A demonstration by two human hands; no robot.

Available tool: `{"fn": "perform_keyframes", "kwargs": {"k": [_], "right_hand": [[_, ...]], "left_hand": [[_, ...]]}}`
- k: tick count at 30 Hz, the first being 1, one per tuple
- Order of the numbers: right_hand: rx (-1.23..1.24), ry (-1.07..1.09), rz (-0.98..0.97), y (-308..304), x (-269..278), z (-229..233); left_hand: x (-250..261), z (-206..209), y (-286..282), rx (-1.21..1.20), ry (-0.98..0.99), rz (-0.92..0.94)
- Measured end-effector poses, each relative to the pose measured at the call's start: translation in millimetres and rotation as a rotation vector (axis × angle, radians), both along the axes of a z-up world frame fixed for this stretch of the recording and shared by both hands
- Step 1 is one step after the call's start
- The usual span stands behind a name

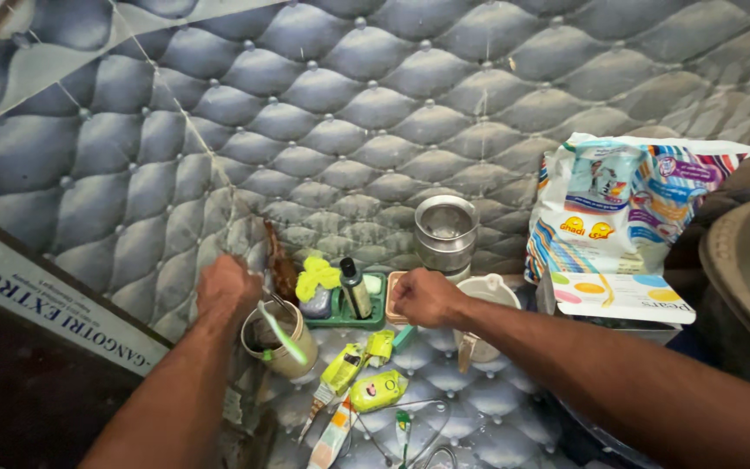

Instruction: The person organizes personal care items on a mattress. They handle a yellow tube, a toothbrush, a metal cup, and a sponge, placing them into a small container and arranging them on the surface.

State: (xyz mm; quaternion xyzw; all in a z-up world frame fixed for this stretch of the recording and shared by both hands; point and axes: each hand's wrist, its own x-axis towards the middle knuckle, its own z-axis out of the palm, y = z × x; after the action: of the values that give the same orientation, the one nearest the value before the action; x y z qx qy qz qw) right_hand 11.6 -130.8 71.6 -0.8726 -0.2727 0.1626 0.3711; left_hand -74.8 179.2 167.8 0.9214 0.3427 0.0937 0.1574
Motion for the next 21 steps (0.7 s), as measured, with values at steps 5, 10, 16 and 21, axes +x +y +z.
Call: {"fn": "perform_keyframes", "kwargs": {"k": [5, 10, 16, 21], "right_hand": [[-0.025, 0.117, -0.045, -11.4, -9.8, 8.6], [-0.031, 0.124, -0.048, -15.0, -7.8, 5.7], [-0.014, 0.165, -0.029, -8.3, 2.1, -18.1], [-0.047, -0.049, 0.088, -10.6, 7.2, -31.8]], "left_hand": [[0.6, -2.3, 3.7, 0.022, -0.049, 0.055], [5.9, 4.4, 6.8, 0.013, -0.367, 0.062], [19.2, -27.9, 20.3, -0.008, -0.185, 0.018], [25.3, -52.2, 36.8, -0.016, -0.109, -0.064]]}}
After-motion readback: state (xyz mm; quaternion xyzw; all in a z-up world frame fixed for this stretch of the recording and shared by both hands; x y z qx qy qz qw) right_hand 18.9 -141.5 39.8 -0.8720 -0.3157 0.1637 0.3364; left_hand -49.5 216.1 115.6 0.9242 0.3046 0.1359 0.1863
